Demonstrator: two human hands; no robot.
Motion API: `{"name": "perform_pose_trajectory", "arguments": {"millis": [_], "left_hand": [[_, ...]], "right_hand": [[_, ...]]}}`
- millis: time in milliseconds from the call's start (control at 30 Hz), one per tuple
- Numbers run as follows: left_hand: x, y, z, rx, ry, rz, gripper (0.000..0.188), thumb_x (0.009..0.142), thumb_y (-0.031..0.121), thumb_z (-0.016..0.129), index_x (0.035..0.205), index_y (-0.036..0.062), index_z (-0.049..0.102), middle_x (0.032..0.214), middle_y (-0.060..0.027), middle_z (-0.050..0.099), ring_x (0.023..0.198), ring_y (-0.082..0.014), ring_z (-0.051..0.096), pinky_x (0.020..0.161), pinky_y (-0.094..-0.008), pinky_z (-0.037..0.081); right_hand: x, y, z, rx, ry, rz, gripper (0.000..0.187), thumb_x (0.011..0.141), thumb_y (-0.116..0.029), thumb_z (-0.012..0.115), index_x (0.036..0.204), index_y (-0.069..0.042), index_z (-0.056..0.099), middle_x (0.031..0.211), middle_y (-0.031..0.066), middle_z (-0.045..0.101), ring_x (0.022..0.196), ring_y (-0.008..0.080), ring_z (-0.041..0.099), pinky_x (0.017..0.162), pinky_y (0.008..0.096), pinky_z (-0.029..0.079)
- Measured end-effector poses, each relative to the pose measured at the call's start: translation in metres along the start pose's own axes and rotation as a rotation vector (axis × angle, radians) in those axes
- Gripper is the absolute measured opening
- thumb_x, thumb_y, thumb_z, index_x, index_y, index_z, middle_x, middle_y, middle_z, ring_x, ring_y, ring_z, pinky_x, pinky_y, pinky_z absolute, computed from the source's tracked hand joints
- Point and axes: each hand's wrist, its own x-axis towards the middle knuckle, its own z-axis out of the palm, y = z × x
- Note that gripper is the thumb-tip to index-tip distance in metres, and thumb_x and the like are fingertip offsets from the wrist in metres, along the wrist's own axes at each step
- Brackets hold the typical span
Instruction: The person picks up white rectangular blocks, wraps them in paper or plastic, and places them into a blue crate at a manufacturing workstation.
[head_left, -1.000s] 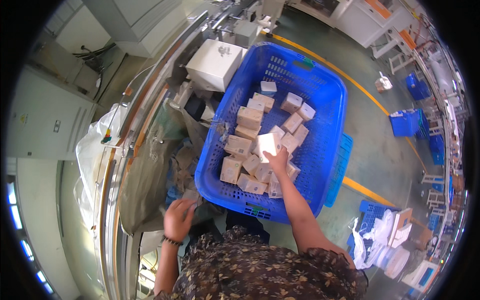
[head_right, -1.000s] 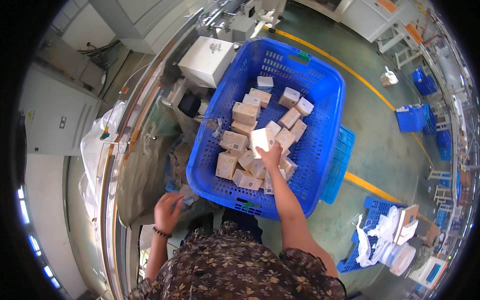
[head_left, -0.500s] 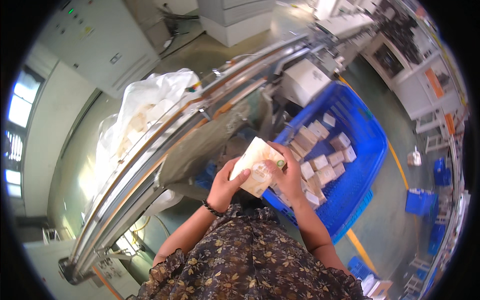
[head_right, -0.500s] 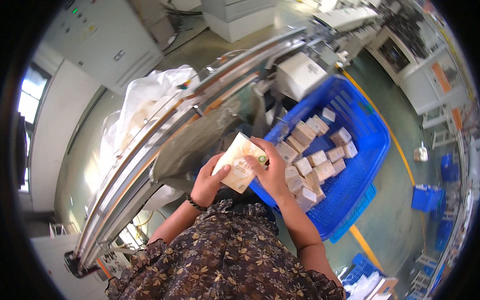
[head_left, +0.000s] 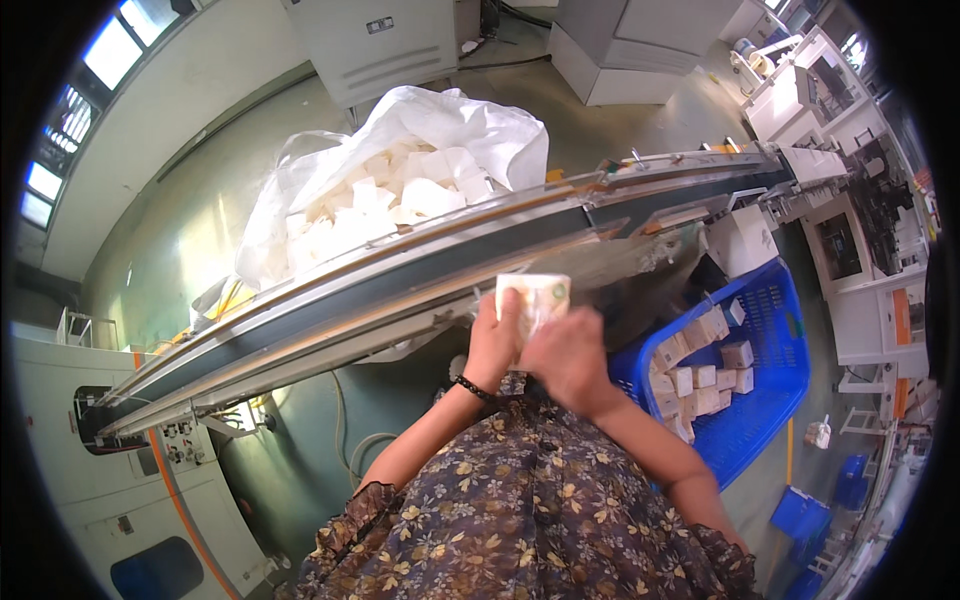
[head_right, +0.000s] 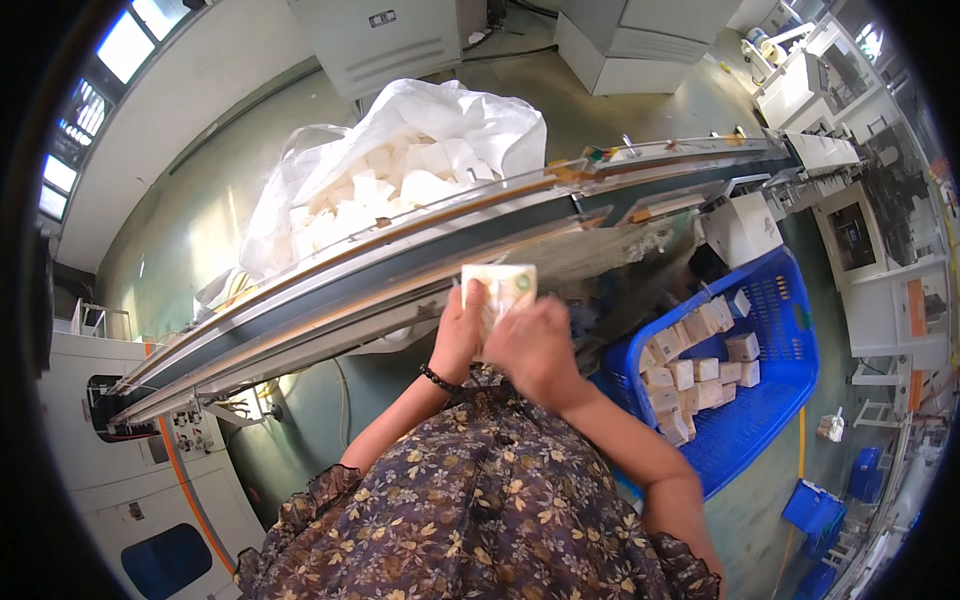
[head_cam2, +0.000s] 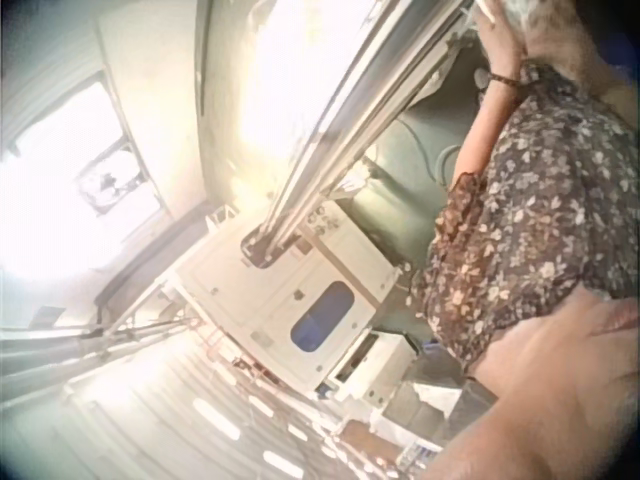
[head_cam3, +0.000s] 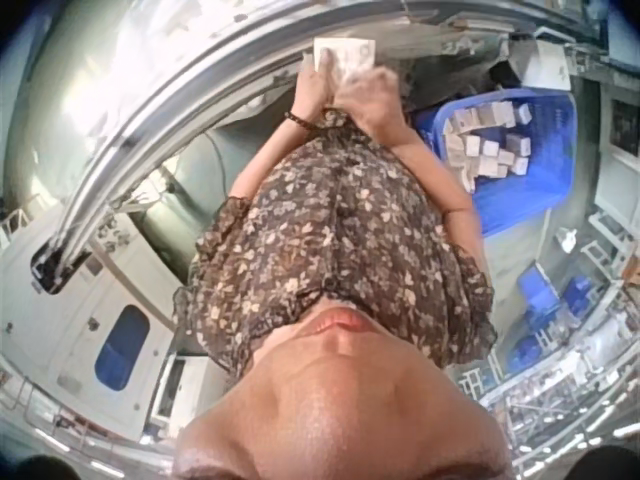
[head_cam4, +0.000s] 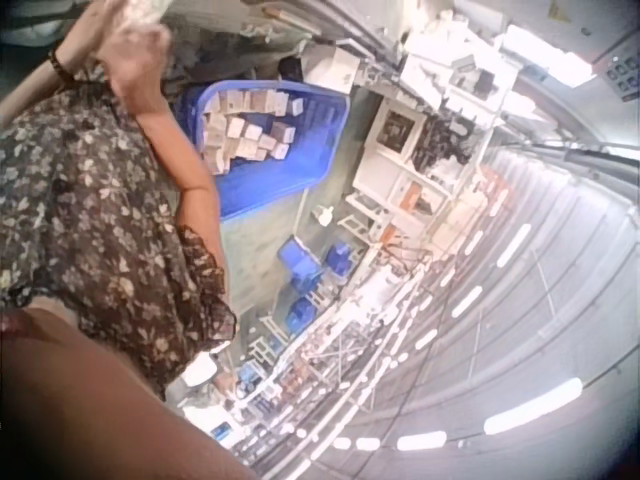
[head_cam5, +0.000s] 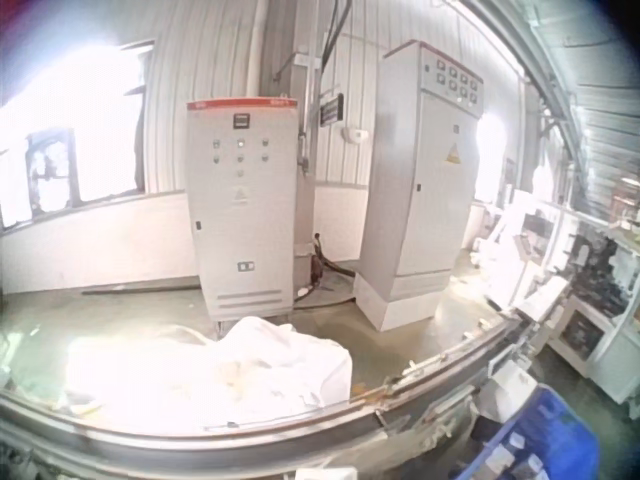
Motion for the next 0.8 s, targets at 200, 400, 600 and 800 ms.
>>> {"name": "perform_pose_trajectory", "arguments": {"millis": [200,400,600,800], "left_hand": [[0.009,0.029,-0.046,0.105,-0.056,0.226,0.048,0.102,0.042,0.05,0.122,-0.0018,0.055,0.106,-0.0129,0.064,0.098,-0.0188,0.059,0.087,-0.0332,0.047],[0.003,0.037,-0.025,-0.23,-0.142,-0.038,0.037,0.105,0.035,0.044,0.125,0.005,0.055,0.113,-0.0043,0.062,0.098,-0.0096,0.057,0.085,-0.0282,0.048],[-0.004,0.035,0.039,-0.701,-0.304,-0.29,0.039,0.101,0.037,0.048,0.116,0.0031,0.059,0.101,-0.0086,0.064,0.089,-0.0173,0.059,0.079,-0.0324,0.05],[-0.007,0.029,0.064,-0.67,-0.391,-0.307,0.031,0.095,0.03,0.054,0.11,0.0036,0.062,0.101,-0.0132,0.064,0.092,-0.0263,0.06,0.082,-0.038,0.049]], "right_hand": [[0.051,0.006,-0.021,0.271,0.043,0.082,0.035,0.081,-0.035,0.072,0.112,-0.019,0.071,0.083,0.0014,0.065,0.071,0.0254,0.062,0.058,0.0359,0.051],[0.069,0.038,-0.005,0.005,-0.205,-0.546,0.028,0.083,-0.039,0.066,0.078,-0.013,0.059,0.076,0.0012,0.054,0.074,0.0201,0.056,0.075,0.032,0.042],[0.095,0.029,-0.05,0.461,0.019,-0.608,0.048,0.074,-0.046,0.076,0.064,-0.016,0.041,0.063,-0.0012,0.04,0.055,0.0159,0.044,0.058,0.0305,0.034],[0.058,0.093,-0.095,0.828,0.801,0.186,0.021,0.092,-0.004,0.059,0.073,-0.009,0.052,0.065,0.0029,0.043,0.059,0.0158,0.045,0.058,0.0327,0.042]]}}
